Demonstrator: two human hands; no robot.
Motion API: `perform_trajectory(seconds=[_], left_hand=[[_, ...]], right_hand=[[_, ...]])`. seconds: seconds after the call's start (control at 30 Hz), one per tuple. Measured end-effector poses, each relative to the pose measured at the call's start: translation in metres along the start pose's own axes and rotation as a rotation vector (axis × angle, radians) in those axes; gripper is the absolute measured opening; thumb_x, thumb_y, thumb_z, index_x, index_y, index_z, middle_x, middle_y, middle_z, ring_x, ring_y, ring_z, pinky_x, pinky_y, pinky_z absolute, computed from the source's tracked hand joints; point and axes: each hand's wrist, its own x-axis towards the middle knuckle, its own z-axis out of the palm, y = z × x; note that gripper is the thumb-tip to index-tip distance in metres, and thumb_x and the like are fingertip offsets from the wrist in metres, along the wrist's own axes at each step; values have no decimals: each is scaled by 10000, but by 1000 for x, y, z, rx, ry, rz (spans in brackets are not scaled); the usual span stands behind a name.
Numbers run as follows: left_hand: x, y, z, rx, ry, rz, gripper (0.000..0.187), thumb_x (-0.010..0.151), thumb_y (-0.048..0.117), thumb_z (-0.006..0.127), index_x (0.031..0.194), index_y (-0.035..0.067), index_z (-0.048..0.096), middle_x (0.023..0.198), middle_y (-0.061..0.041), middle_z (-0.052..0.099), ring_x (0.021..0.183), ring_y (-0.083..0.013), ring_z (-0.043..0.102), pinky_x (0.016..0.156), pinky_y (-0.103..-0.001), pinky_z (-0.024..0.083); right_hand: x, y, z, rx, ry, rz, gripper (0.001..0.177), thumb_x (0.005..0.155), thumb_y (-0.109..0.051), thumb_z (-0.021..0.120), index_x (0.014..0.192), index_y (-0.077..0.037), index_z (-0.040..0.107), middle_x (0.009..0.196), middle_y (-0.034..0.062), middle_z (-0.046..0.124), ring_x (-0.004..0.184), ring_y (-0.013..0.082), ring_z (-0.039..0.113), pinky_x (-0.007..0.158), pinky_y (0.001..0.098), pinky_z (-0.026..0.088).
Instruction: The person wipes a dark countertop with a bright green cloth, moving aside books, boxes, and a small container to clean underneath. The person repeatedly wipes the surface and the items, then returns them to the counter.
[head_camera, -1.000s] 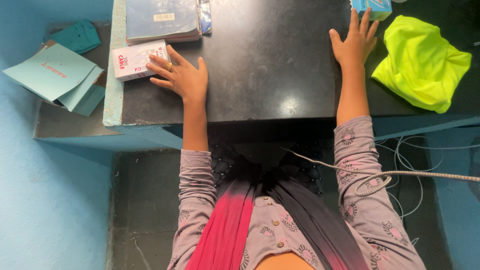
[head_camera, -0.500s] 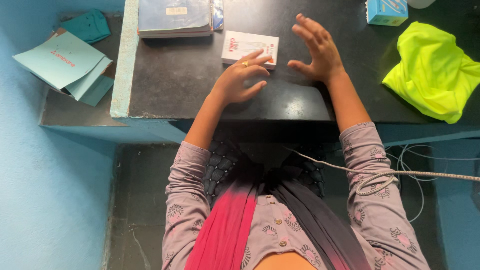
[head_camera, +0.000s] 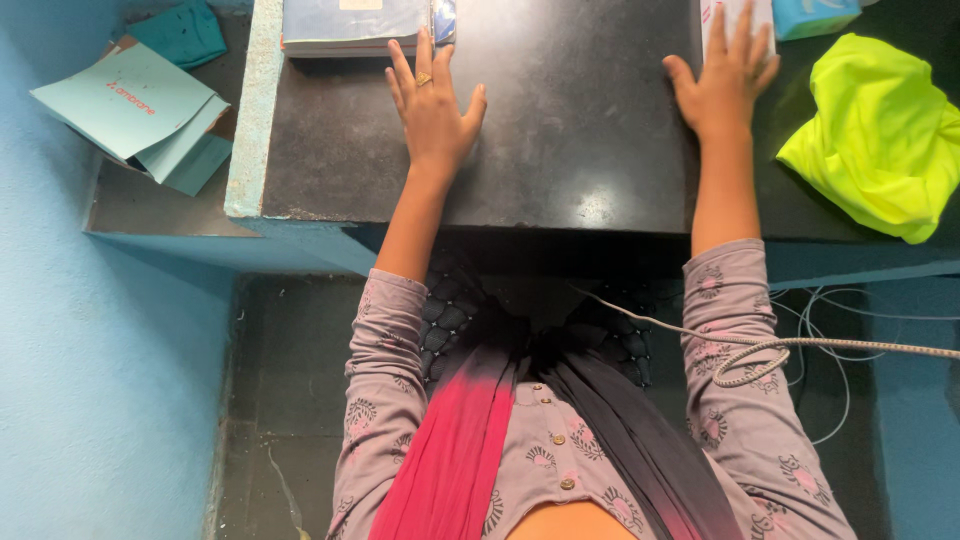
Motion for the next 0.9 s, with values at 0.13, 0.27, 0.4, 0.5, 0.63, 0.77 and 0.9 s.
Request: perform_trajectory(seconds=[0.13,0.27,0.4,0.5,0.63,0.77,0.9], left_hand=[[12,-15,0,133,-59,-41,889,949,560,687,1574,31,338,1678,-191,222,1531,-474,27,1218,-672,26],[11,-17,-2,171,-147,-148,937,963,627,633,1607,47,277,1672,-176,229,1545,-428,55,1237,-664,24],[14,-9,-3,152,-400,-291,972,1011,656,559,1714,86,204,1617,-108,377,1588,-351,193,1372,-606,60],[12,-11,0,231,-263,-265,900,1001,648,600,1652,118,274,1630,-163,348,1550,-404,180,1322,-590,85],[10,-24,7,284,167,-26,964,808,675,726,1503,93,397,1532,-214,416,1448,-421,222,1172,-639,103],[18,-24,16,265,-26,-133,933,813,701,707,1462,76,467,1484,-146,492,1437,-358,246,1188,-671,93],[13,-19,9,285,-168,-133,836,902,718,636,1432,79,530,1459,-129,529,1462,-364,223,1214,-665,114]], right_hand=[[-4,40,6,-8,234,175,796,916,-312,729,1640,-95,479,1703,215,266,1503,525,193,1125,700,225],[-6,25,18,-7,203,31,641,858,-275,776,1441,-98,576,1555,163,434,1428,461,310,1081,656,266],[-6,-4,10,62,178,-176,539,872,-235,775,1368,-94,619,1472,99,536,1387,375,395,1100,582,296],[-7,-20,0,85,154,-248,468,901,-231,788,1330,-102,653,1430,72,577,1368,343,421,1111,546,305],[-12,-26,-1,120,113,-259,450,891,-224,757,1316,-105,668,1399,54,606,1351,322,458,1130,524,314],[-23,-9,8,32,174,-204,430,931,-270,740,1306,-77,658,1365,118,604,1355,359,447,1098,575,292],[-37,34,4,-316,453,161,696,939,-361,668,1572,-111,521,1612,174,442,1512,371,256,1136,750,119]])
